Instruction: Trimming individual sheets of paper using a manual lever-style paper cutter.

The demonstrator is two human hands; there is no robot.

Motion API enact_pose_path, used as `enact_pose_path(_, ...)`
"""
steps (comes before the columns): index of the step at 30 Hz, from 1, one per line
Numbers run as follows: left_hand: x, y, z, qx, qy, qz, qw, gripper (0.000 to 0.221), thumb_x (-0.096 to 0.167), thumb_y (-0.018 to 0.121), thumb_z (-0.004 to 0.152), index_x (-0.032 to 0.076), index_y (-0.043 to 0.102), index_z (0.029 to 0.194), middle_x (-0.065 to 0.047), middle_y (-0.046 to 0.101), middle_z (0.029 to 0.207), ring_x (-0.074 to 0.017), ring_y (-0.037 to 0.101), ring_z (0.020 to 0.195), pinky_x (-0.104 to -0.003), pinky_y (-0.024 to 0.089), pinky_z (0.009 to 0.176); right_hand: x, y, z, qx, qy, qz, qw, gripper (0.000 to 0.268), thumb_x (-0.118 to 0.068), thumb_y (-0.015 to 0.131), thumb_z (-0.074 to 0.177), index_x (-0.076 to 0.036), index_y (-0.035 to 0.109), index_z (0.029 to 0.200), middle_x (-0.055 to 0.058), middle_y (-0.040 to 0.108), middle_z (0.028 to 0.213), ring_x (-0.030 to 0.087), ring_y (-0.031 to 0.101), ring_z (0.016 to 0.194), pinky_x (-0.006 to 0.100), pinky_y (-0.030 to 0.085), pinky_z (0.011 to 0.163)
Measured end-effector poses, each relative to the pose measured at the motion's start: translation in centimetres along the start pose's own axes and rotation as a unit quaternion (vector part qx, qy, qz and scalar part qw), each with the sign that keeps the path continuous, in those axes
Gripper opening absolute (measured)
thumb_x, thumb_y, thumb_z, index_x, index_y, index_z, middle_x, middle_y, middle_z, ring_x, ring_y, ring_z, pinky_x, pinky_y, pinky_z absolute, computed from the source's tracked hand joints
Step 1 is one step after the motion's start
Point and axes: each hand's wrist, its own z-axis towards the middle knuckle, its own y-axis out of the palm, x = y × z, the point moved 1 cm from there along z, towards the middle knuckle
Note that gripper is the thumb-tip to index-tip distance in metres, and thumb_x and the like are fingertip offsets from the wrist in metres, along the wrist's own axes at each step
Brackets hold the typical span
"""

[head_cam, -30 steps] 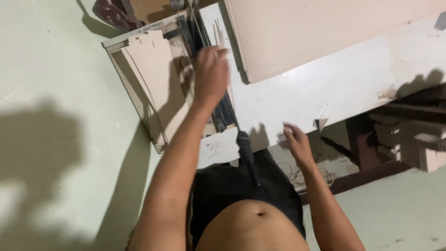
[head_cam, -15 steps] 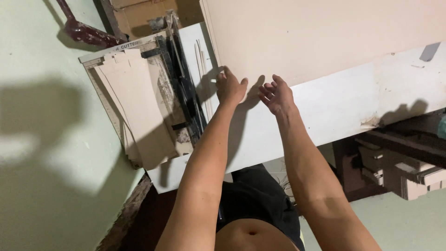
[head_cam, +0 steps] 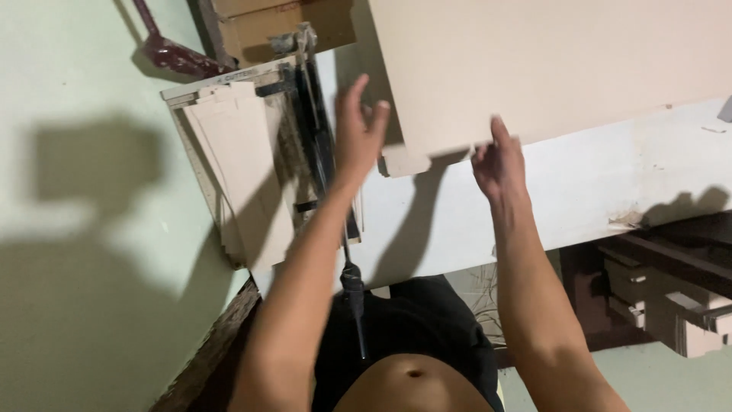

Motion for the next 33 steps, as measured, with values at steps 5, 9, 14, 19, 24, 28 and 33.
enact_pose_path(5, -1.7, -11.4, -2.4, 0.109, 0.096, -0.015, 0.989, 0.039, 0.004, 0.065, 0.102, 0.007, 0.054, 0.139, -0.022, 0.051, 0.130, -0.0360, 0.066, 0.102, -0.043, 0.063, 0.086, 10.5, -13.5, -2.3, 0.075, 0.040, -0.152, 0.985, 0.063, -0.031, 0.085, 0.094, -0.001, 0.044, 0.132, 0.011, 0.048, 0.103, 0.027, 0.059, 0.092, 0.038, 0.054, 0.081)
enact_pose_path(9, -11.3, -18.2, -4.3, 0.152, 0.065, 0.069, 0.984, 0.041, 0.006, 0.067, 0.101, 0.007, 0.055, 0.140, -0.024, 0.053, 0.129, -0.0361, 0.068, 0.098, -0.042, 0.062, 0.079, 15.4, -17.0, -5.6, 0.025, 0.100, -0.178, 0.979, 0.034, -0.036, 0.075, 0.100, -0.013, 0.050, 0.099, 0.003, 0.046, 0.053, 0.023, 0.054, 0.047, 0.031, 0.046, 0.050)
enact_pose_path(14, -18.5, -21.1, -7.5, 0.215, 0.001, 0.239, 0.947, 0.047, 0.018, 0.075, 0.093, 0.011, 0.059, 0.137, -0.018, 0.053, 0.125, -0.0434, 0.061, 0.111, -0.046, 0.059, 0.088, 16.9, -11.1, -11.0, 0.010, 0.092, -0.142, 0.985, 0.045, -0.014, 0.080, 0.094, -0.001, 0.037, 0.102, 0.010, 0.060, 0.073, 0.033, 0.075, 0.070, 0.043, 0.067, 0.069)
enact_pose_path(19, -14.6, -17.6, -9.2, 0.123, 0.025, 0.380, 0.917, 0.056, 0.029, 0.076, 0.089, 0.021, 0.058, 0.142, -0.014, 0.056, 0.131, -0.0401, 0.054, 0.123, -0.055, 0.043, 0.102, 15.4, -3.8, -12.9, -0.053, 0.062, -0.211, 0.974, 0.026, -0.018, 0.074, 0.099, 0.001, 0.061, 0.088, 0.013, 0.068, 0.079, 0.026, 0.077, 0.079, 0.036, 0.067, 0.076)
enact_pose_path(24, -10.6, -12.8, -8.2, -0.088, -0.005, 0.417, 0.905, 0.058, 0.036, 0.064, 0.096, 0.034, 0.046, 0.152, -0.011, 0.044, 0.148, -0.0391, 0.034, 0.146, -0.062, 0.038, 0.108, 15.7, -2.6, -10.8, -0.062, 0.054, -0.248, 0.965, 0.029, -0.022, 0.070, 0.103, 0.006, 0.067, 0.093, 0.020, 0.072, 0.086, 0.026, 0.077, 0.080, 0.039, 0.065, 0.081)
enact_pose_path(28, -10.1, -9.7, -6.5, -0.187, -0.015, 0.454, 0.871, 0.086, 0.042, 0.075, 0.089, 0.032, 0.029, 0.161, -0.024, 0.025, 0.163, -0.0452, 0.012, 0.155, -0.068, 0.005, 0.119, 15.7, -2.2, -10.5, -0.061, 0.058, -0.263, 0.961, 0.029, -0.023, 0.069, 0.103, 0.003, 0.066, 0.089, 0.019, 0.073, 0.085, 0.026, 0.076, 0.080, 0.039, 0.063, 0.084)
enact_pose_path(33, -11.1, -7.3, -5.4, -0.250, -0.033, 0.497, 0.830, 0.116, 0.052, 0.083, 0.078, 0.025, 0.013, 0.165, -0.030, 0.005, 0.167, -0.0479, -0.001, 0.155, -0.072, -0.006, 0.118, 16.2, -2.2, -9.6, -0.021, 0.047, -0.288, 0.956, 0.035, -0.029, 0.070, 0.103, 0.004, 0.064, 0.094, 0.017, 0.069, 0.087, 0.030, 0.074, 0.085, 0.047, 0.062, 0.086)
